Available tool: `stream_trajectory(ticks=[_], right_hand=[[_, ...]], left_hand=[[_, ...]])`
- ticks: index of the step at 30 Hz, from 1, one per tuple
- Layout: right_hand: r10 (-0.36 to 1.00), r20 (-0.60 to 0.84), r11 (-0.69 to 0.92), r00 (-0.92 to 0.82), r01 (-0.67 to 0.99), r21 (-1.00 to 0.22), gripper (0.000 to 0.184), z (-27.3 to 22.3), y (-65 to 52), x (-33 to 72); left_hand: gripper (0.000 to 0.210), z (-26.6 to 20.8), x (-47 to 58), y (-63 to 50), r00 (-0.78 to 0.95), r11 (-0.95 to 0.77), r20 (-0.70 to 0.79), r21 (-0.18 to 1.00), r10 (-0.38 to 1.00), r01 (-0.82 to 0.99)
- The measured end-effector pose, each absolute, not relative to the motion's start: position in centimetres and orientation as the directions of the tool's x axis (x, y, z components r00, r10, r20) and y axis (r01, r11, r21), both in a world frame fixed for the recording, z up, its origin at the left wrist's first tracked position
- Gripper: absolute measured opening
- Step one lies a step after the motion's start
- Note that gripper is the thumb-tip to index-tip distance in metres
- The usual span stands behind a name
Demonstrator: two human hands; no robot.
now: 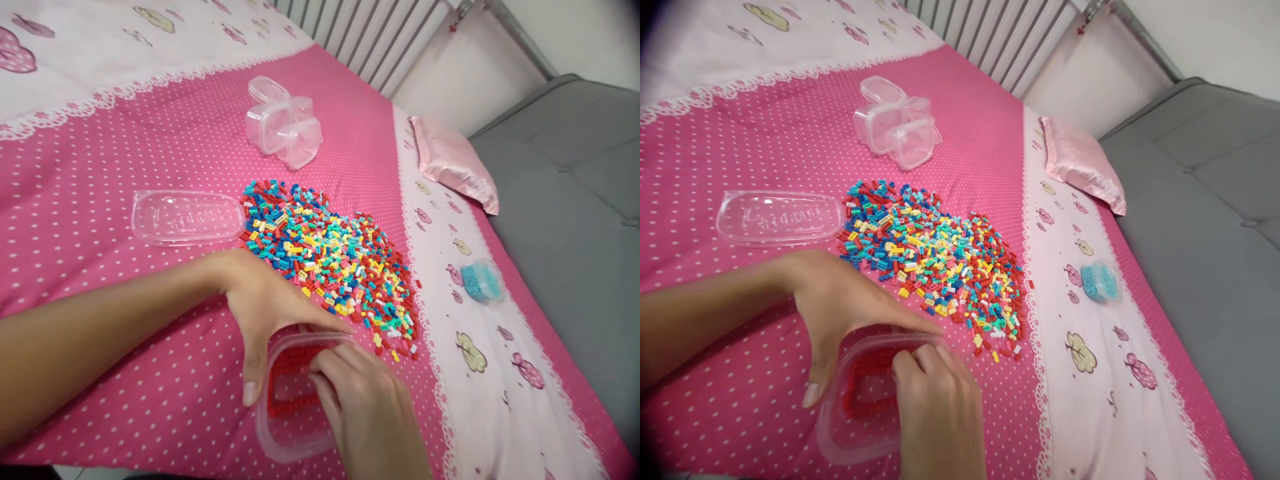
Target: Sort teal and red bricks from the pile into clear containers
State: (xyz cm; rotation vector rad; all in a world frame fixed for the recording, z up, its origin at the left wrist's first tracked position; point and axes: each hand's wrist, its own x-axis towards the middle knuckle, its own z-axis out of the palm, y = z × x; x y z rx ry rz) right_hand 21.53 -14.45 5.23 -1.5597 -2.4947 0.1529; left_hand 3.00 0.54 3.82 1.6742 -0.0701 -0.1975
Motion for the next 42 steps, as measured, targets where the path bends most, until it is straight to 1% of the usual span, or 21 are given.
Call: stream_trajectory(ticks=[2, 4, 11, 16, 21, 26, 29, 33, 39, 42], right_hand=[[0.897, 0.109, 0.442, -0.429, 0.880, -0.175, 0.027, 5.21, -14.48, 21.58], [0.893, 0.112, 0.449, -0.435, 0.879, -0.160, 0.027, 5.20, -14.49, 21.61], [0.894, 0.124, 0.444, -0.430, 0.886, -0.134, 0.027, 5.15, -14.29, 21.58], [0.894, 0.114, 0.446, -0.434, 0.886, -0.126, 0.026, 5.06, -14.23, 21.46], [0.901, 0.091, 0.434, -0.425, 0.890, -0.139, 0.027, 4.93, -14.22, 21.35], [0.909, 0.050, 0.417, -0.415, 0.895, -0.156, 0.028, 4.92, -14.10, 21.31], [0.909, 0.045, 0.416, -0.415, 0.895, -0.162, 0.028, 4.97, -14.05, 21.30], [0.905, 0.053, 0.426, -0.423, 0.891, -0.156, 0.028, 5.00, -14.15, 21.30], [0.901, 0.065, 0.434, -0.430, 0.886, -0.160, 0.028, 5.02, -14.18, 21.29], [0.899, 0.081, 0.437, -0.429, 0.885, -0.158, 0.027, 4.97, -14.13, 21.26]], left_hand=[[0.135, 3.81, 2.91, 0.48, 0.982, -0.120, -0.107, 0.989, -0.157, 0.088], [0.134, 3.82, 2.87, 0.42, 0.982, -0.089, -0.105, 0.992, -0.154, 0.092], [0.134, 3.81, 3.15, 0.41, 0.983, -0.004, -0.049, 0.999, -0.177, 0.049], [0.130, 3.63, 3.09, 0.35, 0.983, -0.002, -0.039, 0.999, -0.178, 0.040], [0.125, 3.93, 3.01, 0.37, 0.987, -0.035, -0.064, 0.998, -0.145, 0.060], [0.127, 4.12, 3.18, 0.45, 0.987, -0.016, -0.045, 0.999, -0.157, 0.043], [0.129, 4.09, 3.16, 0.41, 0.983, -0.001, -0.049, 0.999, -0.178, 0.049], [0.128, 4.18, 3.14, 0.36, 0.987, 0.017, -0.029, 0.999, -0.160, 0.032], [0.117, 4.26, 3.06, 0.43, 0.982, -0.092, -0.082, 0.994, -0.168, 0.067], [0.118, 4.30, 2.93, 0.38, 0.982, -0.107, -0.113, 0.990, -0.154, 0.097]])
